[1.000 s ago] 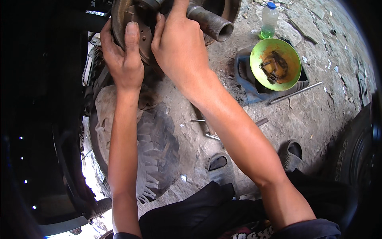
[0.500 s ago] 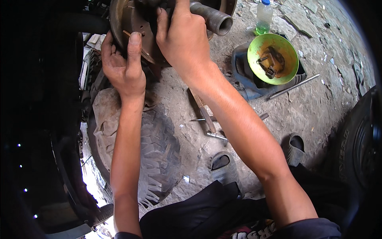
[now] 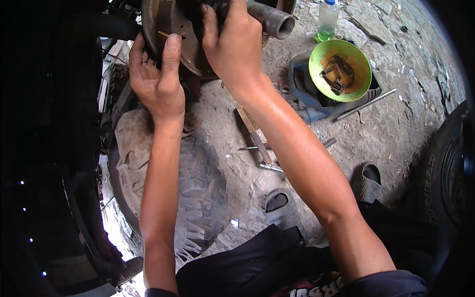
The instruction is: The person cleans small metal components in a bowl of liquid and installs them onto a vehicle's brake assembly by hand, then uses a wrench to tighten or adjust the parts.
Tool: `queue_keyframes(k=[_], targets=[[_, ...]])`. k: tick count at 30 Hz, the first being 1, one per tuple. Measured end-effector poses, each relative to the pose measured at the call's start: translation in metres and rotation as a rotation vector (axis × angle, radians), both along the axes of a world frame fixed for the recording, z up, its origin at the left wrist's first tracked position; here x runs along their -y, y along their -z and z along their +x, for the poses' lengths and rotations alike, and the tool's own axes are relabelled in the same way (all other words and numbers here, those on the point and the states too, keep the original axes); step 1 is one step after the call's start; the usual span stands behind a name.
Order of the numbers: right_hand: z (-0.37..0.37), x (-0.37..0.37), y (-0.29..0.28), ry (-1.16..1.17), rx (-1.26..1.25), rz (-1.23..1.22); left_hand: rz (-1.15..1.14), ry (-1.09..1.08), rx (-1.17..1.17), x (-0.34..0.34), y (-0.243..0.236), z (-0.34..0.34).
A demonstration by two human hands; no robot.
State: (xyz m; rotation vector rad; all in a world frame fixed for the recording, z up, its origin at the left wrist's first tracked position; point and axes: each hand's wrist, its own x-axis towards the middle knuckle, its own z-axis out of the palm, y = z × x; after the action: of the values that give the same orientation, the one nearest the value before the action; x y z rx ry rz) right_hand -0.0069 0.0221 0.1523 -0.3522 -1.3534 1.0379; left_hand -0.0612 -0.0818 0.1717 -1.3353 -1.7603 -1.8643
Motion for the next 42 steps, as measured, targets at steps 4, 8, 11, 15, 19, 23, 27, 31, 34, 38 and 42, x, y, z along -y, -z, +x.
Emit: queue_keyframes(k=[4,8,11,15,19,23,27,31,34,38,42], targets=[[-0.001,0.003,-0.003,0.093,-0.042,0.036,0.004,0.024,0.011,0.0,0.0,0.001],[-0.01,-0.004,0.002,0.113,-0.059,0.098,-0.017,0.049,0.022,0.001,-0.001,0.001],[-0.009,0.001,-0.001,0.084,-0.009,0.029,-0.014,0.053,0.03,0.001,-0.001,0.002],[-0.01,0.002,-0.003,0.057,0.018,-0.006,-0.006,0.028,0.018,0.001,0.0,0.0],[-0.012,0.001,-0.006,0.033,0.13,-0.057,-0.009,0.023,0.014,0.001,0.0,0.001],[-0.013,-0.003,-0.004,0.004,0.123,-0.021,-0.014,0.033,0.021,0.0,-0.002,0.003],[-0.007,-0.003,-0.007,0.003,0.12,0.025,-0.018,0.03,0.001,0.001,-0.001,0.0],[-0.002,-0.004,-0.015,-0.057,0.295,-0.031,-0.008,0.038,0.012,-0.002,0.0,0.002],[0.002,-0.004,-0.023,-0.084,0.378,-0.078,-0.021,0.04,0.009,0.0,-0.002,0.002],[0.003,-0.002,-0.018,-0.003,0.368,0.003,-0.028,0.042,0.013,-0.001,-0.001,0.0],[0.003,0.0,-0.016,0.047,0.297,0.062,-0.014,0.058,0.039,-0.001,-0.002,0.003]])
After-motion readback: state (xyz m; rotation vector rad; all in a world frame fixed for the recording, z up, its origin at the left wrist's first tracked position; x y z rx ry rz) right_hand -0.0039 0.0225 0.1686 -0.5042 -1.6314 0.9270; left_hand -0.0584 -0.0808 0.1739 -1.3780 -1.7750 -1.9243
